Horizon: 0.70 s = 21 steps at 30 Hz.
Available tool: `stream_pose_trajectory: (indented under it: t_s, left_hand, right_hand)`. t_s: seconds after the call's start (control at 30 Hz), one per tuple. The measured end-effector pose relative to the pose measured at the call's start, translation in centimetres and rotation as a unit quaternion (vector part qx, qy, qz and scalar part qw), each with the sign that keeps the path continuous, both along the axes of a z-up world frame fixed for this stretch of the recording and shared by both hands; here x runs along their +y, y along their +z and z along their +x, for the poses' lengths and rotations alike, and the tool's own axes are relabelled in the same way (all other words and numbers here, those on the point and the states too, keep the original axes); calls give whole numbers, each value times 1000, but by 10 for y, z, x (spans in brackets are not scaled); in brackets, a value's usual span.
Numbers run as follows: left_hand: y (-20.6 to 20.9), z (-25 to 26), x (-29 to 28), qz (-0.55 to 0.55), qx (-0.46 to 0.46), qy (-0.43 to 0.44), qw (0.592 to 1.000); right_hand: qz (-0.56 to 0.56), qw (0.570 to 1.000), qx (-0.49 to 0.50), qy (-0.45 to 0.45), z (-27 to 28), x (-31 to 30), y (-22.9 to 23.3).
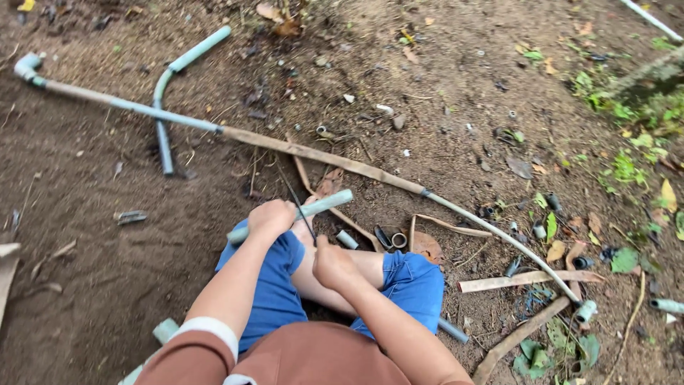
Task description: The person sits on the ground and uses a hand saw to cut a light blue PVC pipe. The pipe is held steady between the person's legs while they saw through it. The task continues until the pipe is cut.
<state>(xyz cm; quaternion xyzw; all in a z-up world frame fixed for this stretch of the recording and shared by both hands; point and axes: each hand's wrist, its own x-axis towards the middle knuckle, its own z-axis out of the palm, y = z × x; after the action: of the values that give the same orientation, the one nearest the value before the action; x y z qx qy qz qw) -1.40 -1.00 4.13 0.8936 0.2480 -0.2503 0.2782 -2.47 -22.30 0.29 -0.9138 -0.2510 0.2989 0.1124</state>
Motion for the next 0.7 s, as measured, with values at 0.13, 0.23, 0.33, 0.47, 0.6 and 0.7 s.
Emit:
stream_pose_trajectory:
  t_s: [0.13,0.23,0.33,0.47,0.6,0.7]
  left_hand:
    - [-17,8,12,-32,-4,67,997]
    - [-22,5,-8,-13,-6,44,999]
    - [-6,-8,-18,-33,-41,35,998]
    - [-15,-31,8,-294,-95,91,947]
    - [34,-57,10,-333,-92,61,936]
    - [41,-64,4,-307,-76,74,946]
  right_hand:
    - [25,1000,-10,4,-21,-25,9]
    - [23,1000,-6,-11,-22,-42,8]
    - [34,999,3,-12,-16,-43,32]
    - [45,999,12,8,-16,-45,91]
    - [132,990,42,-11,-24,-65,117]
    - [264,958,-71,-81,-29,-89,99]
